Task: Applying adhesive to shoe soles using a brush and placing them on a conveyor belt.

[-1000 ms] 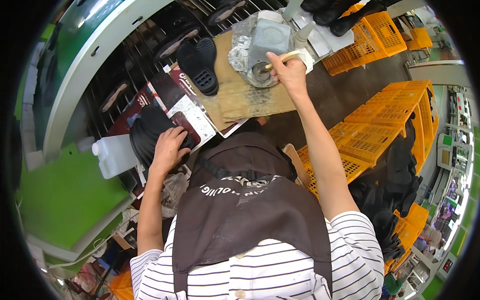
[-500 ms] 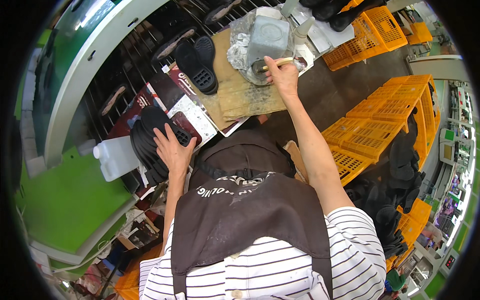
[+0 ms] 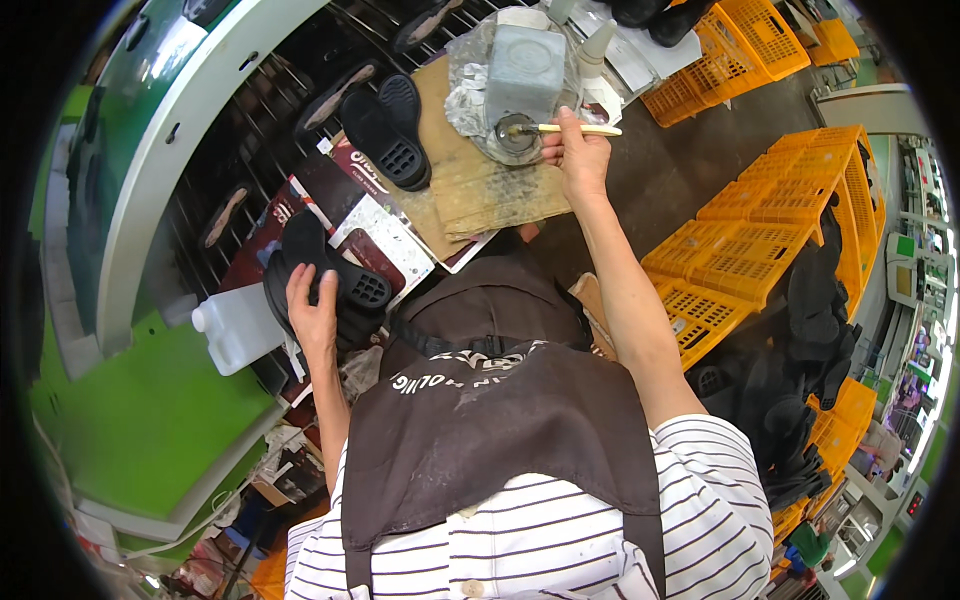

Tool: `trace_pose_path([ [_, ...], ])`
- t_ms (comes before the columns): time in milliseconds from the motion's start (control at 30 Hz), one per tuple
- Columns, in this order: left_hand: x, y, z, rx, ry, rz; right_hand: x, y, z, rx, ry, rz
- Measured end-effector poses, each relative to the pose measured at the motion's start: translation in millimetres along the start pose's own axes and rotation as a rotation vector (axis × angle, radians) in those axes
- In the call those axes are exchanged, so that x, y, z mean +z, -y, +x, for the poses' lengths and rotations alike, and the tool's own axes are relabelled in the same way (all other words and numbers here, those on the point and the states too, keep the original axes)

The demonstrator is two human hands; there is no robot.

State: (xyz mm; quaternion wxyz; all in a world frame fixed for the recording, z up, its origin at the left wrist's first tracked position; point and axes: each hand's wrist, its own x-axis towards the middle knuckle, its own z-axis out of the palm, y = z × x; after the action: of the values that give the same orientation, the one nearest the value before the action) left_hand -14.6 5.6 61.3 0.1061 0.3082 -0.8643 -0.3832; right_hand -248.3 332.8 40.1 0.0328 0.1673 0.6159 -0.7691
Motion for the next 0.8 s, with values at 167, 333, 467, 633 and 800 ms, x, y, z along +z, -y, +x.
trace_pose_path([
  [167,9,29,2,0.0,-0.22,-0.231,-8,1,1,0.099,-0.025,0.184],
  [333,-12,52,15,-0.37,-0.13,-0.885,-12,4,-5,0.117,-0.023,0.228],
  [467,-34,21,13,-0.472,-0.154,-1.395,-17,2,-14,0.04,0.085,0.175],
  [633,-30,6,14,-0.438,0.068,-1.825,-25,-10,-26,-0.048,0.198,0.103],
  [800,-19,-28,21,-0.151,0.465,-1.888,-31,-20,-34,-0.178,0.28,-0.11],
])
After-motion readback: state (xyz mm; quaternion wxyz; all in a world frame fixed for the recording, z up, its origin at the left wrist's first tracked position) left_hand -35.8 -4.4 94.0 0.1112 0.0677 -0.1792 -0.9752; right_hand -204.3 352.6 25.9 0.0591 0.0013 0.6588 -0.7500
